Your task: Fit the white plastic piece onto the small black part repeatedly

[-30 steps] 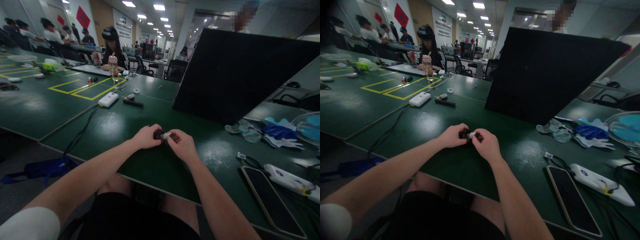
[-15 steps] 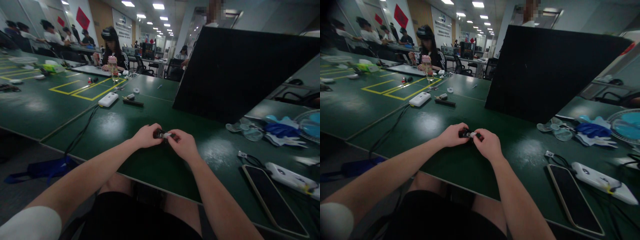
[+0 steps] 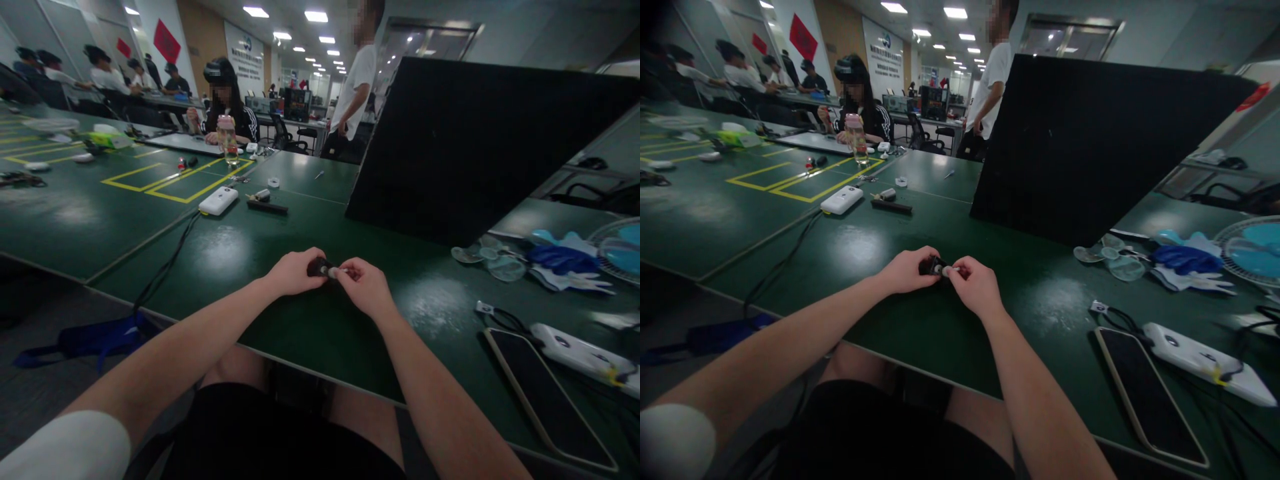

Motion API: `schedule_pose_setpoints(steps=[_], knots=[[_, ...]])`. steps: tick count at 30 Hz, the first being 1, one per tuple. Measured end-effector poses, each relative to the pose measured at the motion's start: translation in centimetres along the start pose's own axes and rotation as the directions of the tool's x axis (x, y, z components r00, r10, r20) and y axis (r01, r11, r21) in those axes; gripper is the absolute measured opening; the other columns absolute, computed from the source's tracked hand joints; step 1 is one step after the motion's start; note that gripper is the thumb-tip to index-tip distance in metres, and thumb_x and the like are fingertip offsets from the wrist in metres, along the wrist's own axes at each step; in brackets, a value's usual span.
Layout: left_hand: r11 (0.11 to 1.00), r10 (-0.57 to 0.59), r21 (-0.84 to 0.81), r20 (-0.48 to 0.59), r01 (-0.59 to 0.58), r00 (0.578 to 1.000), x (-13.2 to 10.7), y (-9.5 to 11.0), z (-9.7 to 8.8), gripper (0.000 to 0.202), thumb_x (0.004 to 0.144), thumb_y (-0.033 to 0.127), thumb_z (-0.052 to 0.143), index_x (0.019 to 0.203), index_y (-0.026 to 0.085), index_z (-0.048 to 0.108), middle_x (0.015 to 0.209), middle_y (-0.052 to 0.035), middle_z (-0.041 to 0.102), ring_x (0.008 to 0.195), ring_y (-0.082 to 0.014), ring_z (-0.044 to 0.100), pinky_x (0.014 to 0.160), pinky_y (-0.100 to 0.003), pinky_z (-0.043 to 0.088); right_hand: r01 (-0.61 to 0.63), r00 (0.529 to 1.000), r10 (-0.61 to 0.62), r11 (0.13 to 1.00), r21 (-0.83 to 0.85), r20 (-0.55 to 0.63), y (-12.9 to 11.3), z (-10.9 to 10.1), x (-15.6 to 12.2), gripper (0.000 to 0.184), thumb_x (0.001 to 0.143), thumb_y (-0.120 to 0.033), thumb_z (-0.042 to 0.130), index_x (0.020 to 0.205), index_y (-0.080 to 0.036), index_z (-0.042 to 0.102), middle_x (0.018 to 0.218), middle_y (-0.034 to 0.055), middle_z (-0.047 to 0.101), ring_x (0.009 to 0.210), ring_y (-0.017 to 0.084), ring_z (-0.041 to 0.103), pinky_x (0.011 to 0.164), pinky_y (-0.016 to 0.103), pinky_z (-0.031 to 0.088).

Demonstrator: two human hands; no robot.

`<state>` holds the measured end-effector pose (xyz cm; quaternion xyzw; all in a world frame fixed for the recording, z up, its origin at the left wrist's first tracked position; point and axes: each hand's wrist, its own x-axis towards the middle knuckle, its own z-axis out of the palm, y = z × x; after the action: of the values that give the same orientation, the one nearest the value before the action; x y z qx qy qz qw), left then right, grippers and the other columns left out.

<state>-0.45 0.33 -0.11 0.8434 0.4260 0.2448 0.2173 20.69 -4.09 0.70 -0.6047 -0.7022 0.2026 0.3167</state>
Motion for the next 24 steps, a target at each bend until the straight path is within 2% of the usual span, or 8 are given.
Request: schedule_pose_setpoints(steps=[4, 10, 13, 16, 18, 21, 24], knots=[[1.0, 0.005, 0.023, 0.001, -0.005, 1.0, -0.1, 0.1, -0.2, 0.042, 0.082, 0.044, 0.069, 0.119, 0.027, 0.058, 0.101, -0.0017, 0.074, 0.09, -0.0226, 0.071, 0.081, -0.035, 0.055, 0.015, 0.998, -0.021, 0.993, -0.121, -0.053, 0.1, 0.0, -0.2, 0.029, 0.093, -0.049, 0.061, 0.084, -0.023, 0.068, 0.073, 0.0004, 0.067, 0.061, 0.016, 0.057, 0.055, 0.03, 0.041], [0.999, 0.04, 0.029, 0.004, -0.041, 0.999, -0.1, -0.1, 0.1, 0.044, 0.082, 0.045, 0.069, 0.121, 0.027, 0.059, 0.104, -0.0024, 0.073, 0.091, -0.0229, 0.071, 0.082, -0.036, 0.055, -0.028, 0.997, 0.012, 0.973, -0.231, -0.07, -0.5, 0.7, 0.2, 0.049, 0.094, -0.063, 0.055, 0.067, -0.022, 0.062, 0.061, 0.0015, 0.062, 0.054, 0.016, 0.054, 0.051, 0.03, 0.036], [0.999, 0.021, 0.032, -0.008, -0.02, 1.0, 0.1, -0.1, 0.3, 0.044, 0.082, 0.046, 0.069, 0.12, 0.027, 0.06, 0.103, -0.0024, 0.073, 0.092, -0.0229, 0.07, 0.083, -0.036, 0.055, -0.048, 0.998, 0.038, 0.97, -0.237, -0.046, -0.6, 0.8, 0.4, 0.056, 0.094, -0.069, 0.049, 0.064, -0.022, 0.06, 0.061, 0.0026, 0.061, 0.053, 0.017, 0.053, 0.051, 0.03, 0.034], [0.999, 0.012, 0.033, -0.05, -0.01, 0.999, 0.0, -0.5, -0.1, 0.043, 0.08, 0.045, 0.07, 0.118, 0.025, 0.062, 0.11, -0.0043, 0.071, 0.1, -0.0237, 0.068, 0.088, -0.038, 0.055, -0.062, 0.998, 0.057, 0.984, -0.169, -0.035, -0.3, 0.2, 0.2, 0.063, 0.093, -0.075, 0.041, 0.065, -0.022, 0.061, 0.062, 0.0032, 0.061, 0.054, 0.017, 0.053, 0.051, 0.03, 0.034], [0.999, 0.006, 0.05, -0.1, -0.001, 0.995, -0.4, -1.2, -1.2, 0.043, 0.079, 0.043, 0.071, 0.116, 0.023, 0.063, 0.118, -0.0063, 0.069, 0.108, -0.0247, 0.066, 0.095, -0.039, 0.053, -0.089, 0.995, 0.084, 0.991, -0.102, -0.047, 0.0, -0.6, -0.1, 0.068, 0.093, -0.078, 0.035, 0.066, -0.022, 0.061, 0.061, 0.0029, 0.059, 0.054, 0.017, 0.052, 0.051, 0.029, 0.035], [0.991, -0.034, 0.124, -0.159, 0.054, 0.987, -1.7, -3.0, -3.8, 0.047, 0.079, 0.04, 0.069, 0.121, 0.022, 0.061, 0.127, -0.0079, 0.066, 0.116, -0.0256, 0.063, 0.102, -0.04, 0.05, -0.143, 0.988, 0.142, 0.99, -0.012, -0.067, 0.4, -1.5, -0.4, 0.072, 0.093, -0.08, 0.028, 0.067, -0.022, 0.06, 0.061, 0.0028, 0.057, 0.055, 0.017, 0.054, 0.053, 0.03, 0.039], [0.949, -0.103, 0.276, -0.179, 0.15, 0.978, -3.6, -5.5, -7.2, 0.053, 0.079, 0.039, 0.066, 0.128, 0.023, 0.057, 0.122, -0.0078, 0.069, 0.108, -0.0267, 0.066, 0.095, -0.039, 0.052, -0.177, 0.983, 0.178, 0.984, 0.018, -0.045, 0.6, -1.7, -0.3, 0.07, 0.093, -0.08, 0.031, 0.068, -0.022, 0.06, 0.063, 0.0031, 0.059, 0.057, 0.018, 0.056, 0.055, 0.031, 0.042]])
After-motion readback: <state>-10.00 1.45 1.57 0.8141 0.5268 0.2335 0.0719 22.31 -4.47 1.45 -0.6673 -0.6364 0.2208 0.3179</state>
